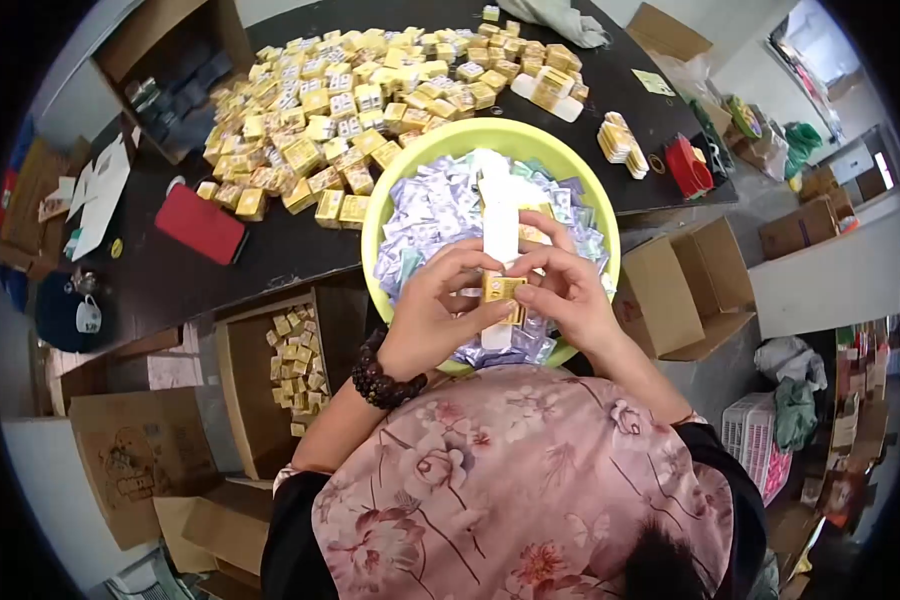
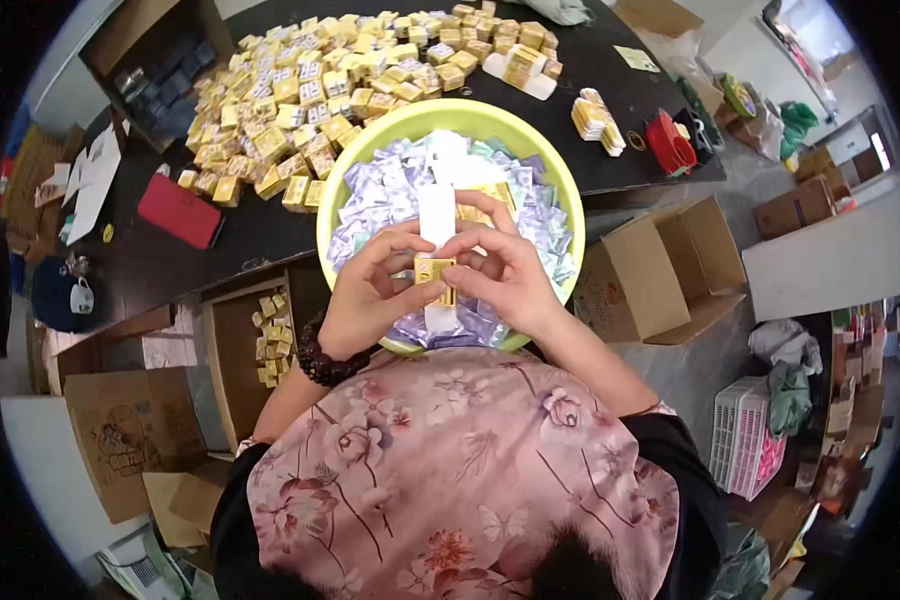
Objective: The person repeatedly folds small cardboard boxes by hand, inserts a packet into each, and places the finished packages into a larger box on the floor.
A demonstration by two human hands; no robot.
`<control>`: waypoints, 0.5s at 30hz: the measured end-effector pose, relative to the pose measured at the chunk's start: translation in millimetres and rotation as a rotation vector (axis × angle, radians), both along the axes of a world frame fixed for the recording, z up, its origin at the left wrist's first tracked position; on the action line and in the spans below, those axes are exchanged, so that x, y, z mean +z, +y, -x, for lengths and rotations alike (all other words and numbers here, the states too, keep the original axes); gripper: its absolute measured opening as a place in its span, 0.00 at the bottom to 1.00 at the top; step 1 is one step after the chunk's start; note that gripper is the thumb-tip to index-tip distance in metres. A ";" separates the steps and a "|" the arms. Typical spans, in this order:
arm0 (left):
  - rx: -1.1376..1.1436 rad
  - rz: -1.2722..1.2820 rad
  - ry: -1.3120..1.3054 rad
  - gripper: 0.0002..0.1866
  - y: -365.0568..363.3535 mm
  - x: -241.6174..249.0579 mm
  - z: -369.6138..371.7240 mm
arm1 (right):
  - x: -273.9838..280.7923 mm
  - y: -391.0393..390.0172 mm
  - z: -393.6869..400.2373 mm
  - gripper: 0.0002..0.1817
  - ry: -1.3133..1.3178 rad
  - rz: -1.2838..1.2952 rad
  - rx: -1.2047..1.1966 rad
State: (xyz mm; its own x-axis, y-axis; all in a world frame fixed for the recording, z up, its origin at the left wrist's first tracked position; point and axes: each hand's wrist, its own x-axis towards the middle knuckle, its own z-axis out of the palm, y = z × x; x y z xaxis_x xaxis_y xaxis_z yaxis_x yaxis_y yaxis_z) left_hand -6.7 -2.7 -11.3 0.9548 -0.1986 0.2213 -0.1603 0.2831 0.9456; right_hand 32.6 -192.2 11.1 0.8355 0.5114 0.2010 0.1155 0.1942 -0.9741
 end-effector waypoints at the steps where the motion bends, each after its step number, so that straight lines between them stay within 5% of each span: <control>1: -0.008 0.064 0.050 0.21 -1.7 1.8 -0.2 | 0.1 -2.0 -0.9 0.08 0.048 0.008 0.000; 15: 0.025 -0.061 0.037 0.28 -13.9 6.4 3.6 | -7.0 -5.4 -0.5 0.07 0.086 -0.034 -0.077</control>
State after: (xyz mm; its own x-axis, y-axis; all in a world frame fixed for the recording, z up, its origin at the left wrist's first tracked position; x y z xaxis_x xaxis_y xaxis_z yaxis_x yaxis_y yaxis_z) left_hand -10.3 -16.6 -4.9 0.9669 -0.1866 0.1739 -0.1312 0.2209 0.9664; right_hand 33.1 -197.5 4.0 0.8868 0.4396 0.1428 0.0474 0.2209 -0.9741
